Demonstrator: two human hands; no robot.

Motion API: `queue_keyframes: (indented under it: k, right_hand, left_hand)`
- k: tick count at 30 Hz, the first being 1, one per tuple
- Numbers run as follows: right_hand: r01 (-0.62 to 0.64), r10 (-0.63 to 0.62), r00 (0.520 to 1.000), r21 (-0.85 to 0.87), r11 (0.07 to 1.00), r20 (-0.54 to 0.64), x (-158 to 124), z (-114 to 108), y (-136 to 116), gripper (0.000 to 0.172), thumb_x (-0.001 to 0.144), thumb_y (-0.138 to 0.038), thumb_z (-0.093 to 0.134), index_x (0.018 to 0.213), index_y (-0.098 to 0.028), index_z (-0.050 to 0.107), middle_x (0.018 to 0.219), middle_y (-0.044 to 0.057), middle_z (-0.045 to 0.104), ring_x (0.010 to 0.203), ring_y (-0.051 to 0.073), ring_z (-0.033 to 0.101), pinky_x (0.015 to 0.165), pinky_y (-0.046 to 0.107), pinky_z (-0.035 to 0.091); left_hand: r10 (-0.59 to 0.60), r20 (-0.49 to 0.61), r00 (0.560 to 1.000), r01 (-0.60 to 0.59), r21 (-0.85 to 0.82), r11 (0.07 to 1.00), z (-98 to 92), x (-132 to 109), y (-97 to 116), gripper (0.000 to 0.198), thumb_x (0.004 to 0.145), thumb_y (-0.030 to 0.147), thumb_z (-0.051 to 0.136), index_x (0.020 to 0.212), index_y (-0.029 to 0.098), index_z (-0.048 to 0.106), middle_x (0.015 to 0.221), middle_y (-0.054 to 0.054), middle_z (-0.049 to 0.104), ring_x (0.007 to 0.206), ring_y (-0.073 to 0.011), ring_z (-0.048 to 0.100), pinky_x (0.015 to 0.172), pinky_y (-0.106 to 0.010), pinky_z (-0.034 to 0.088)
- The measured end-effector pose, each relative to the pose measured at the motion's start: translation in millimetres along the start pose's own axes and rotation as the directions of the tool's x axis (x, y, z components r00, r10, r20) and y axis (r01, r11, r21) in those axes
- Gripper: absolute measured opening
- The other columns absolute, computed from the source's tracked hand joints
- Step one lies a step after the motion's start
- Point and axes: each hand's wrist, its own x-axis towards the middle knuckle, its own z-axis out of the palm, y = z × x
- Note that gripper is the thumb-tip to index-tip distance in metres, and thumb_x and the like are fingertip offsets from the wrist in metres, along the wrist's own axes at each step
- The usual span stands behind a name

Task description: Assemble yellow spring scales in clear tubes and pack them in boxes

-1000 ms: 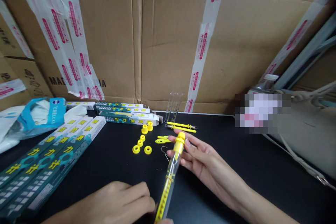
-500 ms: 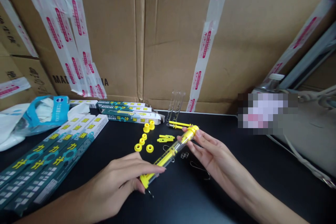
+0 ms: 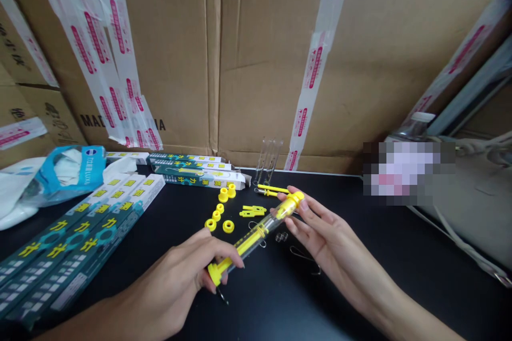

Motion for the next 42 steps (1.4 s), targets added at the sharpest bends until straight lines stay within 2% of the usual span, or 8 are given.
queue_keyframes:
  k: [5,10,15,23,30,34,40,42]
  right_hand:
    - [0.009,-0.009,1.0,0.001,1.0,0.011,1,-2,1,0.032,0.088,-0.025,0.076,0.119,-0.019,0.071,0.114,0.007,0.073,0.092,0.017,0.073,0.085,0.023,0.062]
    - [-0.01,0.009,0.999,0.016,1.0,0.037,4,-4,2,0.015,0.086,-0.023,0.077,0.099,-0.016,0.077,0.109,0.007,0.073,0.089,0.016,0.072,0.086,0.023,0.062]
    - [-0.018,0.017,0.999,0.037,0.999,0.029,4,-4,2,0.012,0.087,-0.021,0.076,0.097,-0.015,0.078,0.111,0.007,0.073,0.092,0.015,0.071,0.088,0.023,0.061]
    - [-0.001,0.001,1.0,0.042,0.999,0.005,4,-4,2,0.017,0.087,-0.021,0.077,0.101,-0.012,0.077,0.109,0.009,0.073,0.091,0.015,0.071,0.086,0.022,0.062]
    - [0.045,-0.045,0.999,-0.001,0.999,0.018,6,-4,-4,0.017,0.085,-0.023,0.078,0.099,-0.013,0.078,0.108,0.01,0.075,0.094,0.02,0.073,0.081,0.018,0.062]
    - [0.061,-0.061,0.998,-0.036,0.997,0.02,8,-6,-6,0.016,0.088,-0.022,0.075,0.101,-0.013,0.078,0.107,0.009,0.076,0.097,0.019,0.073,0.084,0.016,0.061]
    - [0.07,-0.069,0.997,-0.045,0.997,0.019,13,-11,-4,0.014,0.089,-0.021,0.073,0.099,-0.012,0.079,0.104,0.008,0.077,0.094,0.017,0.073,0.085,0.014,0.059]
    - [0.063,-0.063,0.998,-0.04,0.997,0.011,13,-11,-4,0.015,0.088,-0.021,0.074,0.099,-0.012,0.079,0.105,0.009,0.077,0.095,0.018,0.073,0.085,0.014,0.06]
  left_hand:
    - [0.075,0.07,0.995,-0.081,0.081,0.993,-3.5,-5,-7,0.039,0.08,-0.001,0.038,0.096,0.029,0.057,0.094,0.004,0.059,0.072,-0.0099,0.056,0.064,-0.014,0.047]
    - [-0.024,0.088,0.996,0.02,0.044,0.999,-0.1,-9,-9,0.03,0.086,0.001,0.039,0.095,0.029,0.046,0.082,0.008,0.059,0.071,-0.0111,0.057,0.067,-0.017,0.046]
    - [-0.054,0.079,0.995,0.053,0.025,0.998,-1.2,-9,-14,0.024,0.094,0.006,0.038,0.098,0.029,0.042,0.078,0.009,0.059,0.071,-0.0115,0.059,0.068,-0.02,0.044]
    - [-0.027,0.097,0.995,0.026,0.005,1.0,-2.1,-11,-15,0.02,0.097,0.01,0.037,0.1,0.029,0.041,0.079,0.008,0.06,0.072,-0.0123,0.059,0.068,-0.022,0.044]
    - [-0.171,0.089,0.981,0.182,-0.138,0.974,3.9,-6,-11,0.012,0.091,0.02,0.049,0.1,0.027,0.043,0.062,0.012,0.058,0.053,-0.0106,0.054,0.055,-0.02,0.041]
    - [-0.174,0.089,0.981,0.188,-0.199,0.962,4.6,-3,-7,0.016,0.087,0.022,0.055,0.1,0.026,0.047,0.06,0.013,0.059,0.049,-0.0096,0.049,0.055,-0.021,0.04]
    - [-0.243,0.117,0.963,0.255,-0.101,0.962,0.7,1,4,0.037,0.071,0.015,0.072,0.103,0.026,0.058,0.066,0.012,0.065,0.056,-0.0101,0.041,0.054,-0.021,0.031]
    - [-0.278,0.11,0.954,0.285,-0.061,0.956,1.0,2,4,0.038,0.072,0.016,0.073,0.107,0.026,0.061,0.067,0.011,0.066,0.056,-0.01,0.042,0.053,-0.021,0.031]
